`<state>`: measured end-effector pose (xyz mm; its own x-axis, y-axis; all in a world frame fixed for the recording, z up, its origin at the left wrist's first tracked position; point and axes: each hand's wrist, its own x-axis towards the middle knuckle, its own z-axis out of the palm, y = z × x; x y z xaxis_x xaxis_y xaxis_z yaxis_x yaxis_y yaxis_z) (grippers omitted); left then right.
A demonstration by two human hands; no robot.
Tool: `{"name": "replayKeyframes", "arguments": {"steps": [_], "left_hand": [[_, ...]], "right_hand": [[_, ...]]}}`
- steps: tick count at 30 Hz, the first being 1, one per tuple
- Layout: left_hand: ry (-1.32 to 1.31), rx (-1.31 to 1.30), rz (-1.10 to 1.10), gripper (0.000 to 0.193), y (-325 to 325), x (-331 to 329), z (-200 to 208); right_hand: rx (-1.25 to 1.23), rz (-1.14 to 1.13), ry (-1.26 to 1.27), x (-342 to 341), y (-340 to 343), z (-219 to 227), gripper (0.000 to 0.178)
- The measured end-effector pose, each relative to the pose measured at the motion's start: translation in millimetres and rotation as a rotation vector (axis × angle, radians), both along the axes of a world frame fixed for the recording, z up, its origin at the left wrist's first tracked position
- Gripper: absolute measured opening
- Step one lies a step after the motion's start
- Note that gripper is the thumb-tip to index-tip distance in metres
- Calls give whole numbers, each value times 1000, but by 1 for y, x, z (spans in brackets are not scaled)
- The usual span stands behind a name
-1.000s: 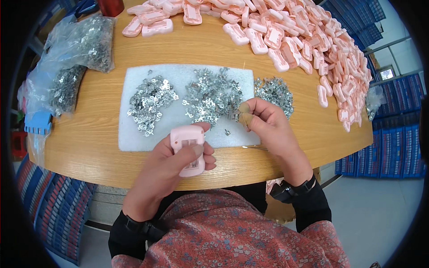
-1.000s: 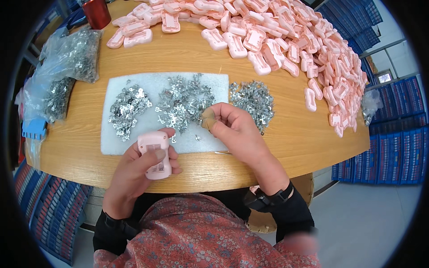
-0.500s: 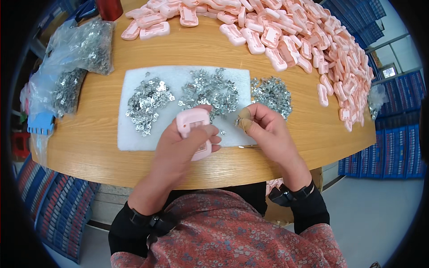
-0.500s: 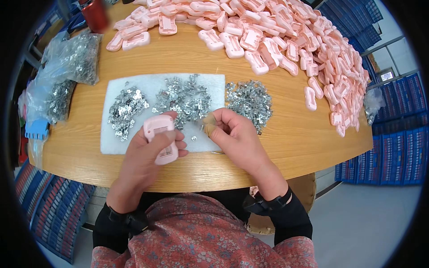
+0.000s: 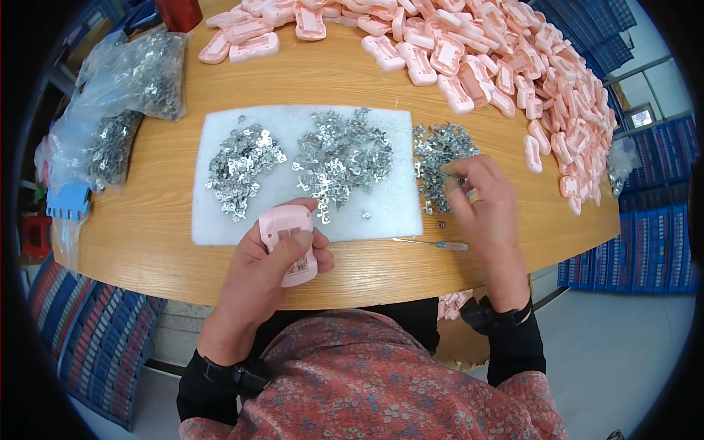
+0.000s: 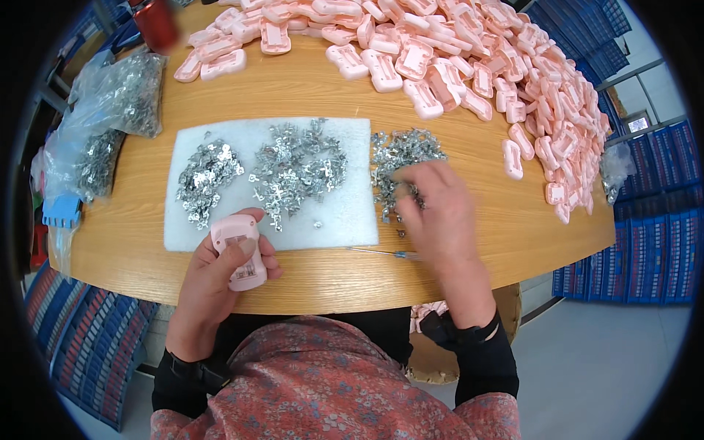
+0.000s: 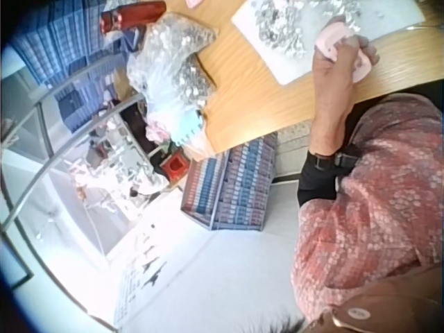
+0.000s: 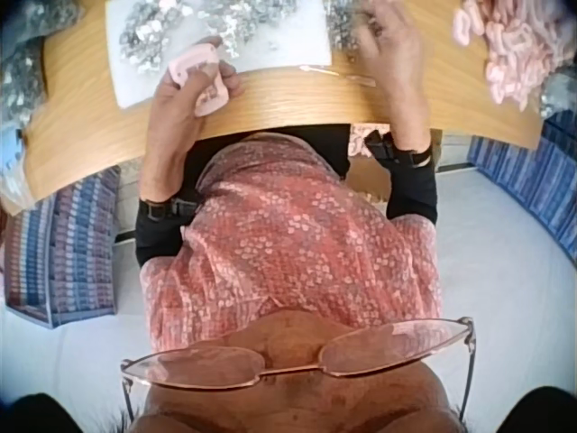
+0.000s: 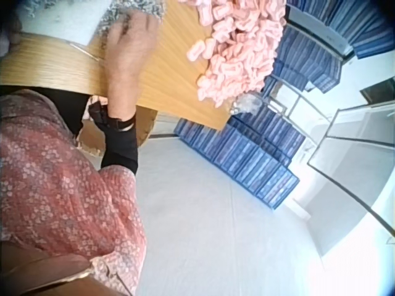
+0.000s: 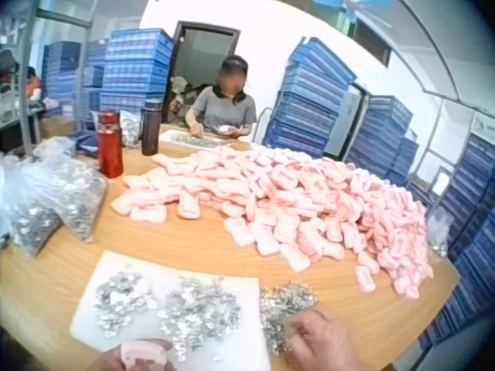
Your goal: The person sits at a table and repeatedly picks up pink plastic housings and small metal components. They insert the metal pieces into the plastic housings by hand, then place the assembled units into a pile on the table. The process is repetitive and involves handling multiple identical units.
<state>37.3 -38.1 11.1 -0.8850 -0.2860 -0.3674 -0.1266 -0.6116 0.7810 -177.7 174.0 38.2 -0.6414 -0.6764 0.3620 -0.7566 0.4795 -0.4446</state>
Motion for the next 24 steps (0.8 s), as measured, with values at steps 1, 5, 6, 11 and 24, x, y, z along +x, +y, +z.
{"name": "replayKeyframes", "arguments": {"steps": [1,5,6,11,24], "left_hand": [[4,11,-6,43,0,0,-2],[9,41,-11,43,-1,1,-4],[9,46,-9,43,-1,1,-4],[22,61,-17,42,-3,2,-6],[7,11,-14,43,1,-17,11]], "right_hand": [[-19,44,-70,9,-8,-3,20],[21,291,-89,36,-47,-8,23],[35,341,-71,39,-55,-11,23],[122,453,57,40,-78,-18,17],[91,422,-590,41,-64,14,14]]}}
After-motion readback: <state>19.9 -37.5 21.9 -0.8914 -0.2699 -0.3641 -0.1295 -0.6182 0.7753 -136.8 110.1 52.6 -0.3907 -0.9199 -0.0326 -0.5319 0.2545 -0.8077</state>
